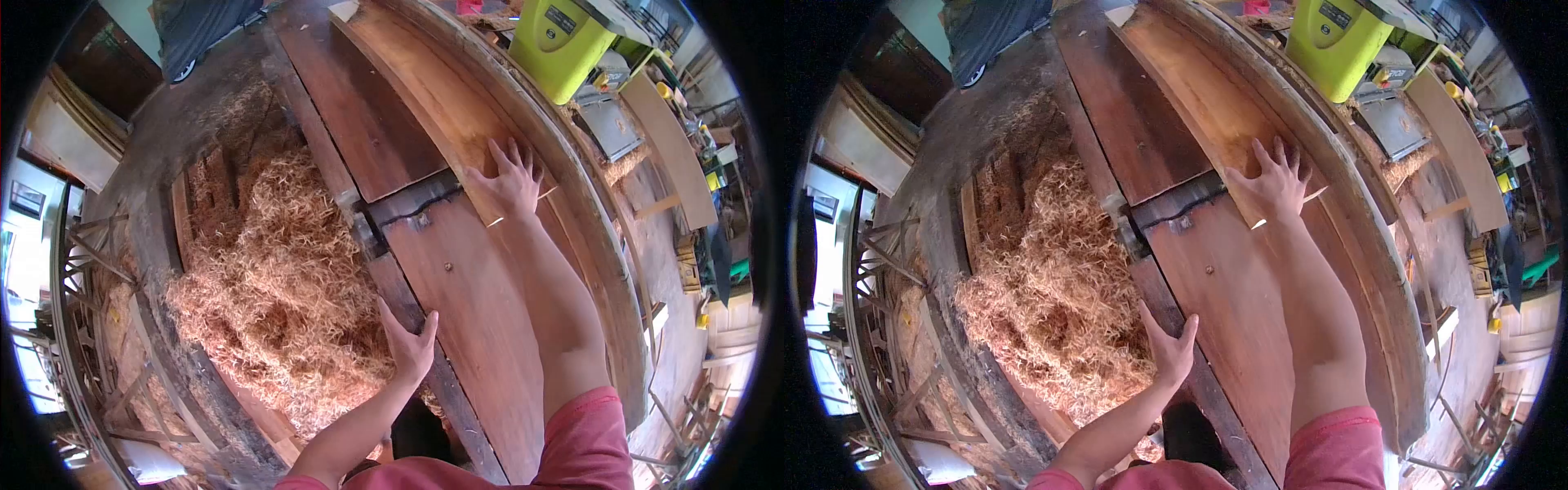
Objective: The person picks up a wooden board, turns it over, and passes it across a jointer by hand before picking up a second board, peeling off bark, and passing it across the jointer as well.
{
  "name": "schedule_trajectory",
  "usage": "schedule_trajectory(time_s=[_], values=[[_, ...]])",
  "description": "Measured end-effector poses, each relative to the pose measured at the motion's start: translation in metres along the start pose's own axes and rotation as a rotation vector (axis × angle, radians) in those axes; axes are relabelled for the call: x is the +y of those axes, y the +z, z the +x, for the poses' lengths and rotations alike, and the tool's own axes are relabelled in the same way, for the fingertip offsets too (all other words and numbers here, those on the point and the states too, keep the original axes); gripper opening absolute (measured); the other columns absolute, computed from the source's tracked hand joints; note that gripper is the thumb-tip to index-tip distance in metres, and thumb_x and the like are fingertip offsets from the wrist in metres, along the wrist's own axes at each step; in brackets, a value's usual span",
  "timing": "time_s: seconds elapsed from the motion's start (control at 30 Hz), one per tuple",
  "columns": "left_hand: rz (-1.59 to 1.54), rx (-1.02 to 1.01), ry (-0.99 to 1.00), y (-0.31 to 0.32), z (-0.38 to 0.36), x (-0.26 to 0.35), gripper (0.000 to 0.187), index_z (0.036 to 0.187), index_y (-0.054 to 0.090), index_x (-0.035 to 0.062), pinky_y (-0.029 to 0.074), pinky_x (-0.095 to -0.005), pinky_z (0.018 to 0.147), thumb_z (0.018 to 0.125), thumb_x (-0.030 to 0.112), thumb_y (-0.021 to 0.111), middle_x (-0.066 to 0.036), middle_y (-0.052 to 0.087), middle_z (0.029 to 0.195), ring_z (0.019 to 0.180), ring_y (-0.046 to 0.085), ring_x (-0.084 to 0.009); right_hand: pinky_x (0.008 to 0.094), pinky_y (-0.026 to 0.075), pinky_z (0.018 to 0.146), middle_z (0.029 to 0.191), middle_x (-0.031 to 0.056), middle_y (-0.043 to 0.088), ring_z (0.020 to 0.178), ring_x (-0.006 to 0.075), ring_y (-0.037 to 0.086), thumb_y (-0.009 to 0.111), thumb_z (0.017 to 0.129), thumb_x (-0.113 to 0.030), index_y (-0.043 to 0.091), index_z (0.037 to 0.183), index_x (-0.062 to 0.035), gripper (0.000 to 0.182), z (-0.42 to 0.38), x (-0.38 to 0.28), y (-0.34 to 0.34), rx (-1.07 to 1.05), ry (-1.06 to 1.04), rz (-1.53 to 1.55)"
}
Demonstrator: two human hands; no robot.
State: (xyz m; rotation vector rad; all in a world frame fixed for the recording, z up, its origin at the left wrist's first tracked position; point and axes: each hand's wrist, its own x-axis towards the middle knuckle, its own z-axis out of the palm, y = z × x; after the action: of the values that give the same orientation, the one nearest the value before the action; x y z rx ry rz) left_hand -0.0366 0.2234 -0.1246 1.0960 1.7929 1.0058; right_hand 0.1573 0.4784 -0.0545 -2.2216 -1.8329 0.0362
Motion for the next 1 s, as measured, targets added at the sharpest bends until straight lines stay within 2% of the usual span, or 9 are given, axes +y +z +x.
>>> schedule_trajectory(time_s=[0.13,0.23,0.53,1.0], values=[[0.012,0.019,0.035,0.002,0.0,-0.005,0.114,0.158,0.001,-0.0117,0.016,-0.0502,0.127,0.091,0.041,0.077,-0.036,0.011,0.163,0.154,0.016,-0.0459,0.059,0.011,0.125,0.168,0.0084,0.03,0.157,0.0345,0.019,0.063,0.079,-0.072,0.05,0.153,-0.032,0.085,0.005,-0.004,0.002,0.013,-0.012,0.007],[-0.01,-0.004,0.026,0.0,-0.001,-0.004,0.114,0.158,-0.001,-0.0121,0.012,-0.0455,0.128,0.092,0.04,0.076,-0.035,0.007,0.165,0.156,0.011,-0.0412,0.0602,0.012,0.125,0.168,0.0086,0.031,0.157,0.0349,0.02,0.063,0.078,-0.073,0.05,0.153,-0.0312,0.086,0.009,-0.008,0.003,0.006,0.0,0.015],[-0.002,-0.051,0.025,-0.004,0.0,-0.005,0.118,0.157,-0.005,-0.0123,0.013,-0.0472,0.127,0.092,0.045,0.076,-0.035,0.005,0.165,0.156,0.011,-0.0427,0.0606,0.011,0.125,0.167,0.0109,0.033,0.157,0.0365,0.019,0.063,0.077,-0.075,0.05,0.153,-0.0288,0.09,0.027,-0.015,0.012,0.007,-0.014,0.008],[-0.058,-0.036,0.066,-0.002,0.0,-0.011,0.121,0.157,-0.002,-0.0136,0.013,-0.0483,0.127,0.09,0.049,0.076,-0.036,0.006,0.164,0.155,0.011,-0.0432,0.0597,0.009,0.125,0.168,0.011,0.03,0.157,0.037,0.018,0.063,0.078,-0.075,0.05,0.153,-0.0304,0.088,0.049,-0.027,0.021,0.012,-0.017,0.02]])
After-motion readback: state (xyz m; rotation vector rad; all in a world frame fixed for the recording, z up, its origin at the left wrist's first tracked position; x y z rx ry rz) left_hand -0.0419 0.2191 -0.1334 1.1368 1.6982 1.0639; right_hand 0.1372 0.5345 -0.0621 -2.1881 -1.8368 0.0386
